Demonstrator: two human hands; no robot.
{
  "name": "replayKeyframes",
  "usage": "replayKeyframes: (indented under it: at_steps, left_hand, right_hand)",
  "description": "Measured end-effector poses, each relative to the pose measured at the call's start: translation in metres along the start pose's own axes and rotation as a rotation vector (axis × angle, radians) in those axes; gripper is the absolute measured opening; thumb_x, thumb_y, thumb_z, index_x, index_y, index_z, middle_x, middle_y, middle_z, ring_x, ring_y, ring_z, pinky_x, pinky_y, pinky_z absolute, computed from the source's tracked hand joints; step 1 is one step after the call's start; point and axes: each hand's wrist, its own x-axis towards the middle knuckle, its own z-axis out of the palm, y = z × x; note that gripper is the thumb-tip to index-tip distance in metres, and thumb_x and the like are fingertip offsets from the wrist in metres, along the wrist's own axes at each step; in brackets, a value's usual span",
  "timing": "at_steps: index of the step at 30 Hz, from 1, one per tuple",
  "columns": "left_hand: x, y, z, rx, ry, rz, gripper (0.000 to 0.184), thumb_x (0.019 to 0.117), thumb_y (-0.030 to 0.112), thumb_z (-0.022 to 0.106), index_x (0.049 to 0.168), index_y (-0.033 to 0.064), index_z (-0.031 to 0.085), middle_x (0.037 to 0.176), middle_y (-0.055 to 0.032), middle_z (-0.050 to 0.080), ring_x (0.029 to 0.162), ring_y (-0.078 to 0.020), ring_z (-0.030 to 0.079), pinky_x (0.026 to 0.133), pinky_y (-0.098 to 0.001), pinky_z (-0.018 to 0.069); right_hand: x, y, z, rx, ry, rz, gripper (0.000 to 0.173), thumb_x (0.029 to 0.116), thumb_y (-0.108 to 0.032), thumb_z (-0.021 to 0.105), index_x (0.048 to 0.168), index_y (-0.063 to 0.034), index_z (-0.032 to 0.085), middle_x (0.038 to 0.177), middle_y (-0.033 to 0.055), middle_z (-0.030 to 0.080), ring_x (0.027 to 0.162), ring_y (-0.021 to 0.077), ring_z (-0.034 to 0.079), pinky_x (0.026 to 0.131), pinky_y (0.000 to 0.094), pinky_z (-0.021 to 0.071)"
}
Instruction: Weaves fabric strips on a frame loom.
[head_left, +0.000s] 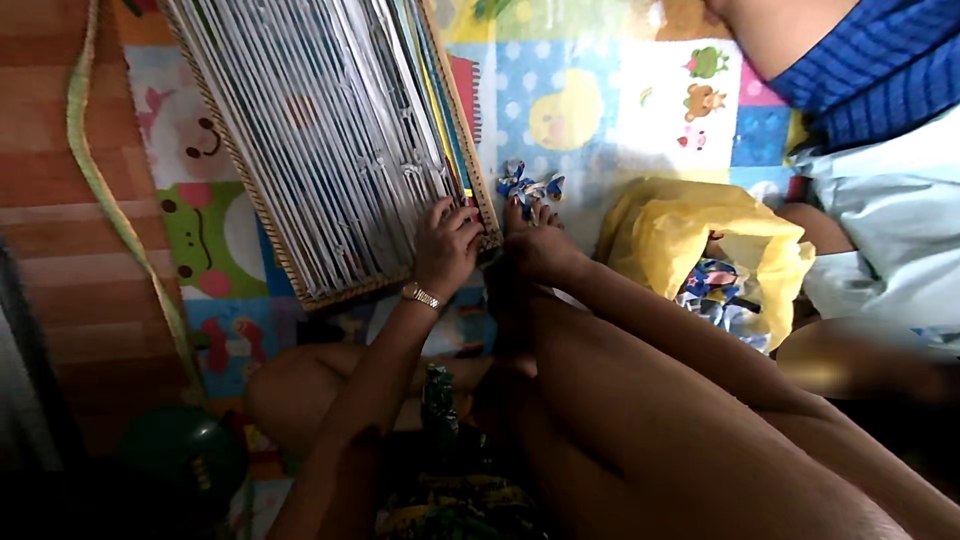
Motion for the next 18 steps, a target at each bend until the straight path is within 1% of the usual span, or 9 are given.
replayKeyframes:
  at_steps: [2,4,5,7,9,11,12,14,18]
  left_hand:
    - [0.001,0.002,-0.001,0.003,-0.016,0.000,0.018,0.0995,0.022,0.062,0.106,0.0147,0.078,0.132,-0.0040,0.067,0.140,-0.0363,0.046,0.116,-0.0553,0.0346]
    - [0.001,0.003,-0.001,0.003,-0.023,-0.006,0.018,0.0990,0.020,0.062,0.106,0.0141,0.078,0.131,-0.0038,0.068,0.140,-0.0354,0.046,0.116,-0.0545,0.0350]
    - [0.002,0.003,-0.001,0.006,-0.028,-0.011,0.019,0.0996,0.021,0.061,0.106,0.0142,0.077,0.131,-0.0035,0.068,0.140,-0.0348,0.046,0.116,-0.0539,0.0348]
    - [0.002,0.004,-0.002,0.004,-0.042,-0.024,0.020,0.1005,0.021,0.060,0.108,0.0141,0.077,0.131,-0.0039,0.067,0.140,-0.0345,0.046,0.116,-0.0539,0.0343]
    - [0.003,0.005,-0.001,-0.004,-0.044,-0.036,0.021,0.1001,0.017,0.059,0.110,0.0147,0.077,0.131,-0.0043,0.067,0.140,-0.0347,0.046,0.116,-0.0548,0.0342]
    - [0.003,0.005,0.000,-0.014,-0.043,-0.046,0.021,0.0992,0.015,0.060,0.110,0.0141,0.078,0.131,-0.0050,0.068,0.140,-0.0350,0.046,0.116,-0.0556,0.0350]
    - [0.003,0.005,-0.001,-0.017,-0.038,-0.044,0.020,0.0989,0.014,0.060,0.109,0.0136,0.078,0.130,-0.0052,0.068,0.139,-0.0352,0.047,0.115,-0.0559,0.0353]
    - [0.003,0.006,-0.002,-0.023,-0.031,-0.038,0.018,0.0982,0.014,0.062,0.107,0.0129,0.078,0.129,-0.0057,0.069,0.139,-0.0361,0.047,0.115,-0.0561,0.0357]
    - [0.002,0.007,-0.002,-0.002,-0.042,-0.055,0.019,0.0991,0.016,0.061,0.108,0.0145,0.077,0.130,-0.0042,0.068,0.140,-0.0352,0.046,0.116,-0.0557,0.0342]
  right_hand:
    - [0.002,0.002,0.002,-0.003,0.020,0.018,0.038,0.1072,-0.030,0.046,0.137,-0.0125,0.063,0.157,0.0221,0.043,0.147,0.0520,0.031,0.107,0.0715,0.0364]
    - [0.004,0.006,0.006,0.010,0.111,-0.004,0.037,0.1055,-0.028,0.049,0.134,-0.0106,0.064,0.145,0.0237,0.055,0.140,0.0513,0.043,0.102,0.0700,0.0425]
    - [0.006,0.007,0.006,0.008,0.121,-0.005,0.039,0.1056,-0.028,0.048,0.138,-0.0096,0.060,0.143,0.0252,0.056,0.139,0.0512,0.044,0.102,0.0692,0.0432]
    - [0.007,0.006,0.005,0.015,0.108,0.018,0.039,0.1060,-0.029,0.049,0.138,-0.0088,0.060,0.140,0.0261,0.058,0.137,0.0513,0.046,0.101,0.0695,0.0442]
    - [0.010,0.005,0.005,-0.014,0.076,0.053,0.043,0.1069,-0.030,0.047,0.143,-0.0082,0.056,0.138,0.0274,0.058,0.135,0.0515,0.048,0.099,0.0689,0.0456]
    - [0.012,0.006,0.006,-0.004,0.113,0.028,0.034,0.1040,-0.027,0.052,0.127,-0.0074,0.066,0.117,0.0240,0.068,0.119,0.0486,0.060,0.087,0.0676,0.0511]
    - [0.011,0.006,0.004,0.023,0.116,0.012,0.030,0.1038,-0.026,0.052,0.120,-0.0074,0.069,0.111,0.0225,0.070,0.115,0.0476,0.062,0.084,0.0673,0.0521]
    - [0.007,0.006,0.000,0.066,0.108,0.006,0.027,0.1039,-0.025,0.054,0.115,-0.0090,0.072,0.109,0.0203,0.071,0.114,0.0456,0.063,0.084,0.0667,0.0519]
    - [0.007,0.005,-0.001,0.058,0.089,0.022,0.029,0.1049,-0.027,0.052,0.120,-0.0107,0.070,0.114,0.0205,0.070,0.119,0.0461,0.061,0.086,0.0663,0.0521]
